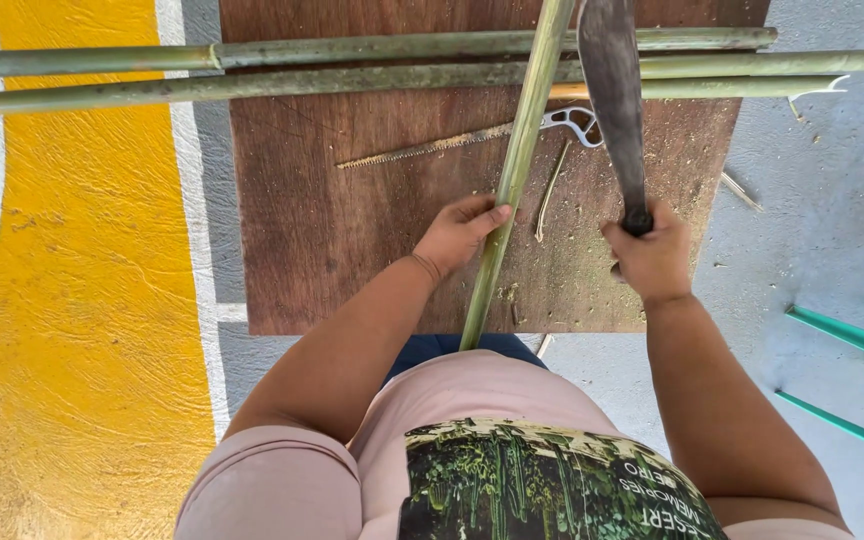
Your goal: Scraping and trimming long bamboo poles using a machete over a wooden workbench.
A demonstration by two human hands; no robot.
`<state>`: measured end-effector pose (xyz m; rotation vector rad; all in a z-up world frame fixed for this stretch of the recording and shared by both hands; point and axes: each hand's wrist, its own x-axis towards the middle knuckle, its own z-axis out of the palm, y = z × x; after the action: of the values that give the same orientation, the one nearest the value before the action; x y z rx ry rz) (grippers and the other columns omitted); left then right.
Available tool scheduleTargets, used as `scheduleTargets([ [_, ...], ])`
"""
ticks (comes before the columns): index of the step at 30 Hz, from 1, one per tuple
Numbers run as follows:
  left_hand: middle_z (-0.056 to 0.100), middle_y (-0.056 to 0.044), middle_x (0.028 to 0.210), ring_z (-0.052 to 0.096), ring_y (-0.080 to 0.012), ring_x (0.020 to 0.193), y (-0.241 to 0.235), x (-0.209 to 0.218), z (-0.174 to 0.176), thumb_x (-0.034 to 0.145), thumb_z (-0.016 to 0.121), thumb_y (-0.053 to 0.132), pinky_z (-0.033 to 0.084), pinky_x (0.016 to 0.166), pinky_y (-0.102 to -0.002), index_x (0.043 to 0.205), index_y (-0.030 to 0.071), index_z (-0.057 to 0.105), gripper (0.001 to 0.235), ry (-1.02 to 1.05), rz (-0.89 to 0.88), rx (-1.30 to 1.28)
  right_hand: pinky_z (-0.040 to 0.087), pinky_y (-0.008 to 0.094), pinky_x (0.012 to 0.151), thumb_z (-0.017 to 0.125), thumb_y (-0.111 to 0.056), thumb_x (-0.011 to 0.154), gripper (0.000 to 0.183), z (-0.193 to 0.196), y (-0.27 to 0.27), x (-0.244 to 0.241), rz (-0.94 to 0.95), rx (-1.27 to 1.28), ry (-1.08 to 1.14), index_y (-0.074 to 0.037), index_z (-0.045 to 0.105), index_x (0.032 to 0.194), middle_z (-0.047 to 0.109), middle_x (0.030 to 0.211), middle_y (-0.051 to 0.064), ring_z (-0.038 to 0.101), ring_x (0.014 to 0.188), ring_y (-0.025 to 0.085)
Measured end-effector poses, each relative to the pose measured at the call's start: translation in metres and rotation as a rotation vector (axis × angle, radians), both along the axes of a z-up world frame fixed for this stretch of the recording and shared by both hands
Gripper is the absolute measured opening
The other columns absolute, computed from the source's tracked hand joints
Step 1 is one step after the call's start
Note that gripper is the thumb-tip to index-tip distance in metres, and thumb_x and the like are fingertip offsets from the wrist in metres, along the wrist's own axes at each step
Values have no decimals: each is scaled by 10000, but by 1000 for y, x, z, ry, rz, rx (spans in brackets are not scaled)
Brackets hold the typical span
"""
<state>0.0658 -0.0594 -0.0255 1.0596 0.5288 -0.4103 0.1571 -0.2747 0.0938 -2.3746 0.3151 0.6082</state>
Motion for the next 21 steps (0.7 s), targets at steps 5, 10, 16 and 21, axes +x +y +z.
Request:
scheduleTargets([
  [5,773,-77,1087,676,-206,1162,7,-2,16,933,681,334,462,1086,-371,1179,57,705,371,-128,-102,-189,489,289,412,767,-88,895,188,-9,-24,-20,-63,97,7,-24,616,985,562,660,35,563,521,121],
  [10,762,-56,1052,694,-177,1070,2,-7,8,917,731,279,530,1025,-352,1154,47,705,332,-194,-80,-173,506,262,436,770,-91,879,188,-13,-28,-27,-48,127,-86,-34,638,1001,584,677,12,593,554,84],
  [16,755,-43,989,700,-153,954,-11,-7,4,925,728,262,566,939,-330,1139,39,699,311,-204,4,-104,484,267,499,805,-134,904,254,-11,-27,-5,134,177,-374,-2,641,1047,619,733,18,604,620,97],
  [21,748,-35,977,701,-146,938,-12,-6,-2,922,725,283,572,902,-321,1158,57,672,331,-99,36,63,515,383,640,831,-217,914,262,10,12,41,396,-124,-457,-9,678,954,641,811,76,632,701,205],
])
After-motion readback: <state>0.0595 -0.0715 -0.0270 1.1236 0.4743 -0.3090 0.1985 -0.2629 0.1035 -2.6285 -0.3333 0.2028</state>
